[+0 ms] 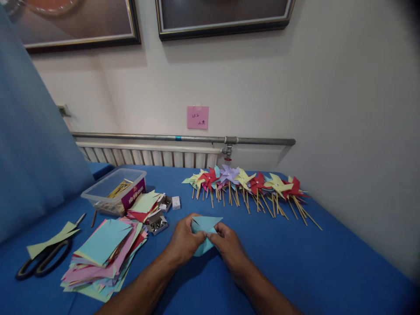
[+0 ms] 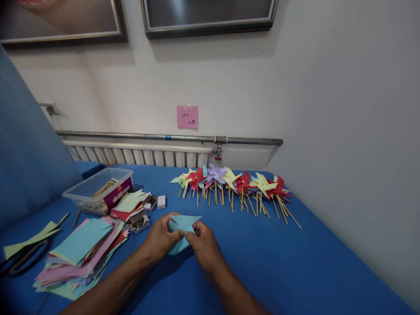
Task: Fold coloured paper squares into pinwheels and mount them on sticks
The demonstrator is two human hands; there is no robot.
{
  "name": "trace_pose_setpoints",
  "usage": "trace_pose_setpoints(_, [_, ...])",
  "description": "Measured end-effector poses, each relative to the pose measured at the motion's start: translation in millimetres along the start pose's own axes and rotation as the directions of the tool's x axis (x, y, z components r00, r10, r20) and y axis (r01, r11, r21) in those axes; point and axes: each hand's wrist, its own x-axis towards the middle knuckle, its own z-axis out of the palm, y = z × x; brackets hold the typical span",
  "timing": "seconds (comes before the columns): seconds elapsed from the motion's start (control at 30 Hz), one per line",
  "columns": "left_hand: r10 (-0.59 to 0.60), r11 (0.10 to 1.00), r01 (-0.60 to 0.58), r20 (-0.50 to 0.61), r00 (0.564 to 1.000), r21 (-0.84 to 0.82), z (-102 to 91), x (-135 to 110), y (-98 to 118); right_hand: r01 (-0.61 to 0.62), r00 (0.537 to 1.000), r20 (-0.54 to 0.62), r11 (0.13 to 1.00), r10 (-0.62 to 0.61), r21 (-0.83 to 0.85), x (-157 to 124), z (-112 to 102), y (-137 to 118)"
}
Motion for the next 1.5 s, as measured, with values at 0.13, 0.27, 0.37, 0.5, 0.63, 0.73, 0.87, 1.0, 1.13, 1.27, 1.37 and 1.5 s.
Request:
trace_pose_setpoints(0.13, [-0.007, 1.0, 0.007, 0.011, 1.0, -0.026, 1.2, -1, 2, -0.01, 0.999, -0.031, 1.0, 0.009, -0.018, 0, 1, -1])
trace_pose_setpoints(0.27, [-0.041, 0.997, 0.04, -0.016, 0.999, -0.073, -0.6, 0, 4, -0.021, 0.999, -0.047, 0.999, 0.02, -0.027, 5, -1, 6])
trace_pose_setpoints(0.37, [-0.033, 0.993, 0.023, -0.081, 0.996, -0.116, -4.8, 2, 6, -0.012, 0.998, -0.06, 0.999, 0.009, -0.051, 10, -2, 14])
trace_pose_setpoints(0.5, [0.048, 0.997, -0.057, -0.198, 0.979, -0.044, -10.7, 5, 7, -0.001, 0.997, -0.071, 0.995, -0.006, -0.096, 11, -2, 20])
trace_pose_setpoints(0.63, [0.173, 0.981, -0.147, -0.23, 0.958, 0.127, -12.6, 3, 6, 0.029, 0.999, -0.037, 0.993, -0.033, -0.114, 9, 0, 19])
trace_pose_setpoints(0.73, [0.34, 0.923, -0.289, -0.185, 0.922, 0.253, -11.5, 0, 6, 0.042, 0.997, -0.058, 0.991, -0.049, -0.127, 9, 0, 19])
trace_pose_setpoints(0.87, [0.447, 0.867, -0.39, -0.138, 0.884, 0.312, -10.5, -2, 5, 0.048, 0.993, -0.102, 0.993, -0.06, -0.11, 11, -2, 21])
trace_pose_setpoints(1.0, [0.509, 0.802, -0.427, -0.105, 0.854, 0.418, -12.9, 0, 0, 0.068, 0.99, -0.112, 0.991, -0.081, -0.119, 10, -3, 22])
trace_pose_setpoints(1.13, [0.745, 0.47, -0.534, 0.008, 0.667, 0.703, -15.4, -1, -5, 0.092, 0.991, -0.081, 0.983, -0.105, -0.158, 8, -3, 21])
trace_pose_setpoints(1.27, [0.829, 0.195, -0.528, 0.148, 0.539, 0.826, -14.9, -5, -5, 0.099, 0.99, -0.089, 0.986, -0.112, -0.135, 7, -2, 19])
trace_pose_setpoints(1.37, [0.83, 0.12, -0.553, 0.223, 0.512, 0.824, -14.1, -6, -3, 0.076, 0.994, -0.07, 0.994, -0.081, -0.074, 6, -3, 15])
trace_pose_setpoints(1.5, [0.829, 0.076, -0.596, 0.281, 0.483, 0.8, -13.6, -6, -1, 0.044, 0.997, -0.057, 0.998, -0.046, -0.047, 4, -3, 13])
